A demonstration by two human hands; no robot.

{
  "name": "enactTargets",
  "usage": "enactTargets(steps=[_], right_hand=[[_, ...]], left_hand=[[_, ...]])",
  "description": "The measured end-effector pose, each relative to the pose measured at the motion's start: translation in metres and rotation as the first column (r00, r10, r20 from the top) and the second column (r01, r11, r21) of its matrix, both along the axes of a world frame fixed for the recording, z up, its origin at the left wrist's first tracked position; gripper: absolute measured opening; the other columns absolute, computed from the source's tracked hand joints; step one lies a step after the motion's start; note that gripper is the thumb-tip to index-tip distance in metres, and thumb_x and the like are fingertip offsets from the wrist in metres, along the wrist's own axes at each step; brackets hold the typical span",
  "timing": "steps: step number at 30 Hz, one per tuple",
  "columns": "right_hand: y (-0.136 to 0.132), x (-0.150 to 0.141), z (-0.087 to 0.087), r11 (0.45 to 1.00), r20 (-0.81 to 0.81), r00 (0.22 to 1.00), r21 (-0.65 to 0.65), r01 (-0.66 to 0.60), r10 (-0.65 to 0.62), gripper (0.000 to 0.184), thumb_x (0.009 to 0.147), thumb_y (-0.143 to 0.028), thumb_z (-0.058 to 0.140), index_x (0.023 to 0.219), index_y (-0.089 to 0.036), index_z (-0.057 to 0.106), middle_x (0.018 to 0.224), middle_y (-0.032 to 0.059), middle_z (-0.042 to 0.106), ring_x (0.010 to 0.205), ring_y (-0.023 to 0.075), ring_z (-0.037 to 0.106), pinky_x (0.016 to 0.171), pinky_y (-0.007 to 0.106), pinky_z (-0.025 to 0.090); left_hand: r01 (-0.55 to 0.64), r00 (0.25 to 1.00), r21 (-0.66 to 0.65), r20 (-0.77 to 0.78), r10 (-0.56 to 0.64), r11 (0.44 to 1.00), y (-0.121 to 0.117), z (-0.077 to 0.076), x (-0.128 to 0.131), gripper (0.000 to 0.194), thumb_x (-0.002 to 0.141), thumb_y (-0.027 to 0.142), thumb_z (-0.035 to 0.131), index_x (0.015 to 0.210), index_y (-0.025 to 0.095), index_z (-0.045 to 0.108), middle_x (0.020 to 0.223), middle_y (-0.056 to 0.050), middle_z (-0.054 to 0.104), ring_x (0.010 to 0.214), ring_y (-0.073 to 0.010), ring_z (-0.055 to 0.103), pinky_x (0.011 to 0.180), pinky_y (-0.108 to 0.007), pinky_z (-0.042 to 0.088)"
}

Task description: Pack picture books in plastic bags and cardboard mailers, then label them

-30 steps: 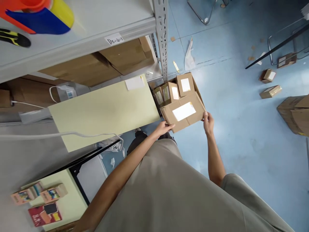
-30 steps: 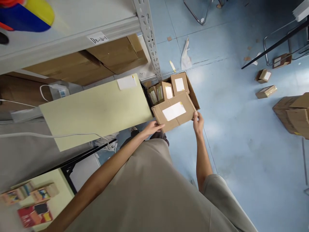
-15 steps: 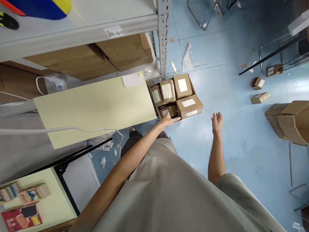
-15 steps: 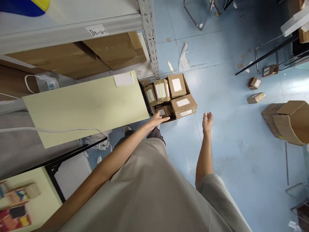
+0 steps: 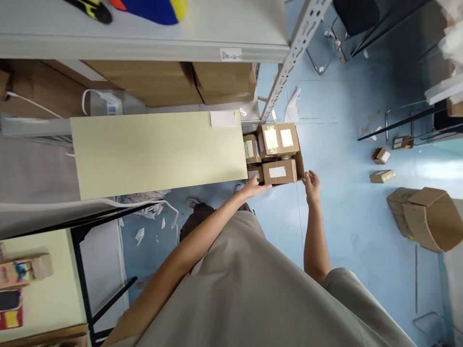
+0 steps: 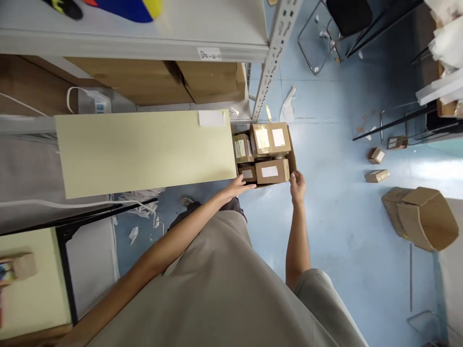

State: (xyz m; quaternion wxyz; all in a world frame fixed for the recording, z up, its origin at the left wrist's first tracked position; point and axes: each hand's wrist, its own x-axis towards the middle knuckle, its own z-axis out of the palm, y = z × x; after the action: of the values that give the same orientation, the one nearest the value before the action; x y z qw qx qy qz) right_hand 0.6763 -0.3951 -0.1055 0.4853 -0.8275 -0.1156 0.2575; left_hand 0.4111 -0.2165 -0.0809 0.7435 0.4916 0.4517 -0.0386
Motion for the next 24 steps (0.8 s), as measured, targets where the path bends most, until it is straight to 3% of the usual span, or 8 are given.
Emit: enactTargets(steps=[4,7,10,13,16,18,21,24], right_hand=[[0.051,-0.051,0.024,0.987,0.000,0.992,0.093,-0.127,0.128,0.082,0.085,-0.077,0.080,0.142,-0.017,0.072,0.145,0.0229,0.079,0.141,0.0362,0.076,0.122,0.062,0.061],[0.095,-0.106,0.048,0.952,0.028,0.965,0.161,-0.261,0.260,0.078,0.088,-0.076,0.080,0.141,-0.019,0.074,0.146,0.0216,0.079,0.143,0.0363,0.075,0.121,0.061,0.062],[0.142,-0.174,0.077,0.886,0.081,0.907,0.195,-0.420,0.412,0.074,0.092,-0.075,0.080,0.141,-0.019,0.076,0.147,0.0217,0.080,0.142,0.0369,0.076,0.122,0.062,0.063],[0.190,-0.250,0.100,0.795,0.104,0.821,0.206,-0.570,0.562,0.065,0.095,-0.071,0.081,0.135,-0.021,0.080,0.145,0.0196,0.081,0.140,0.0359,0.078,0.121,0.062,0.065],[0.236,-0.333,0.110,0.710,0.118,0.740,0.216,-0.670,0.662,0.053,0.093,-0.068,0.083,0.117,-0.020,0.086,0.128,0.0162,0.086,0.129,0.0340,0.082,0.118,0.062,0.067],[0.263,-0.392,0.110,0.658,0.129,0.693,0.231,-0.717,0.709,0.048,0.089,-0.067,0.085,0.101,-0.021,0.086,0.113,0.0137,0.088,0.117,0.0330,0.085,0.114,0.062,0.070],[0.296,-0.482,0.107,0.531,0.124,0.570,0.249,-0.810,0.812,0.045,0.086,-0.067,0.087,0.090,-0.022,0.084,0.101,0.0112,0.087,0.106,0.0319,0.086,0.109,0.062,0.072],[0.322,-0.566,0.106,0.366,0.123,0.406,0.259,-0.894,0.905,0.047,0.086,-0.068,0.088,0.087,-0.022,0.083,0.096,0.0102,0.086,0.101,0.0304,0.085,0.108,0.061,0.072]], left_hand=[[-0.100,0.991,0.017,0.091,0.098,0.995,0.015,0.008,-0.035,0.092,0.070,0.063,0.107,0.142,0.019,0.068,0.166,-0.026,0.066,0.162,-0.0474,0.057,0.127,-0.049,0.053],[-0.220,0.966,0.027,0.146,0.214,0.975,0.033,0.018,-0.080,0.104,0.069,0.065,0.106,0.152,0.019,0.064,0.180,-0.030,0.049,0.167,-0.0479,0.052,0.130,-0.050,0.050],[-0.365,0.914,0.042,0.203,0.350,0.930,0.053,0.033,-0.147,0.112,0.070,0.067,0.104,0.162,0.020,0.060,0.187,-0.031,0.036,0.171,-0.0466,0.047,0.134,-0.052,0.046],[-0.534,0.829,0.048,0.230,0.511,0.844,0.069,0.046,-0.227,0.112,0.072,0.066,0.103,0.164,0.018,0.061,0.184,-0.029,0.043,0.172,-0.0467,0.046,0.135,-0.051,0.047],[-0.710,0.688,0.041,0.254,0.680,0.703,0.078,0.057,-0.313,0.110,0.071,0.063,0.104,0.163,0.019,0.064,0.180,-0.027,0.051,0.170,-0.0472,0.048,0.134,-0.052,0.048],[-0.810,0.566,0.028,0.297,0.769,0.585,0.080,0.063,-0.373,0.110,0.073,0.060,0.104,0.167,0.021,0.062,0.183,-0.026,0.047,0.170,-0.0457,0.049,0.135,-0.053,0.049],[-0.929,0.343,0.000,0.379,0.860,0.370,0.074,0.071,-0.463,0.112,0.079,0.054,0.103,0.174,0.022,0.054,0.189,-0.024,0.036,0.169,-0.0431,0.051,0.136,-0.053,0.048],[-0.991,0.125,0.002,0.422,0.898,0.137,0.055,0.077,-0.547,0.106,0.084,0.050,0.101,0.175,0.018,0.054,0.189,-0.025,0.036,0.170,-0.0420,0.049,0.139,-0.054,0.043]])
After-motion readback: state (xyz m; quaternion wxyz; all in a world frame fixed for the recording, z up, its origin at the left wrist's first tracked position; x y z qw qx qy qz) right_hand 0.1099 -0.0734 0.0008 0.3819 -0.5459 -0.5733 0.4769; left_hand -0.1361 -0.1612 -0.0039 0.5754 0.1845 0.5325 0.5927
